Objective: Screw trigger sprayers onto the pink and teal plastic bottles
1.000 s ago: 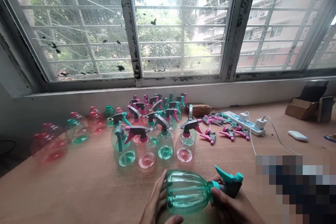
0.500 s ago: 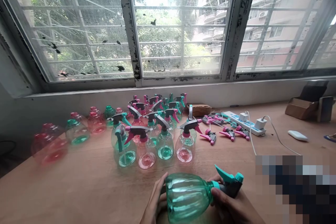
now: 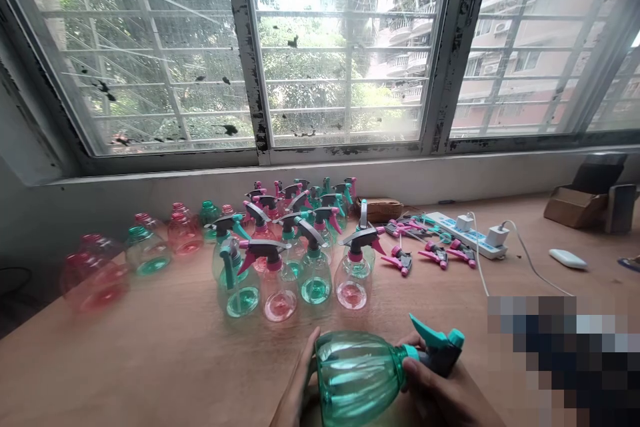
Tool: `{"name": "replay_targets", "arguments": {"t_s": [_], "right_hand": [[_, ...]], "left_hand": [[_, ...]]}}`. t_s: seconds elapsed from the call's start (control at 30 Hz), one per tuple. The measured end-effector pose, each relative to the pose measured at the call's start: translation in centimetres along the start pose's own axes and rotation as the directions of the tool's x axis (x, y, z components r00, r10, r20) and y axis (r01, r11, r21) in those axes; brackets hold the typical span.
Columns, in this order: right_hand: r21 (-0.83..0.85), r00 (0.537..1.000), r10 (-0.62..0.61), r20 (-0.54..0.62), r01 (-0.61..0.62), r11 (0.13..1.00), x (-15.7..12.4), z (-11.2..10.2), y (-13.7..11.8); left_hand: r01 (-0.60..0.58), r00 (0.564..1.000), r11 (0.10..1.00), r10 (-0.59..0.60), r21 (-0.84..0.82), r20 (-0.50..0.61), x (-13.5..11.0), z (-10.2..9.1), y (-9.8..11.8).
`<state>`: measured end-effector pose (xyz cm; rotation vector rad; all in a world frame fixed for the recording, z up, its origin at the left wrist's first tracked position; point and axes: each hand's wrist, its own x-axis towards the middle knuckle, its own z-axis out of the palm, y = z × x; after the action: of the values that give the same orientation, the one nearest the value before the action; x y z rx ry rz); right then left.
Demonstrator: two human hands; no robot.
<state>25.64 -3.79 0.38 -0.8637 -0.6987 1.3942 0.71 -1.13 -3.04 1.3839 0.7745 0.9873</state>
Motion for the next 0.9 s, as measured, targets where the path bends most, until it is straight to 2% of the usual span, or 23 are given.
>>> {"name": "replay_targets", "arguments": {"t_s": [0.13,0.27,0.33,0.47,0.7,0.9], "right_hand": [[-0.069,1.000,-0.004,0.022,0.006,0.998,0.1,-0.2,-0.1],[-0.055,1.000,-0.002,0.014,0.002,0.998,0.1,-0.1,-0.1],[-0.016,1.000,0.002,0.004,-0.002,1.000,0.0,0.1,-0.1],[0.016,1.000,-0.004,0.010,0.004,1.000,-0.2,0.2,-0.2],[0.025,0.999,0.022,0.030,-0.023,0.999,0.1,-0.8,0.6],[0.030,0.999,0.029,0.036,-0.030,0.999,0.1,-1.0,0.8]], "left_hand": [[0.054,0.998,0.996,-0.052,-0.068,0.035,0.4,0.0,0.7],[0.160,0.985,0.974,-0.168,-0.159,-0.037,0.8,0.3,0.7],[0.129,0.989,0.981,-0.138,-0.144,-0.056,0.6,0.4,0.5],[-0.023,1.000,0.998,0.022,-0.056,-0.022,0.0,0.7,0.5],[-0.058,0.997,0.998,0.057,0.029,0.053,-0.4,0.7,1.4],[0.009,1.000,1.000,-0.009,-0.007,-0.017,0.1,0.5,0.8]]}}
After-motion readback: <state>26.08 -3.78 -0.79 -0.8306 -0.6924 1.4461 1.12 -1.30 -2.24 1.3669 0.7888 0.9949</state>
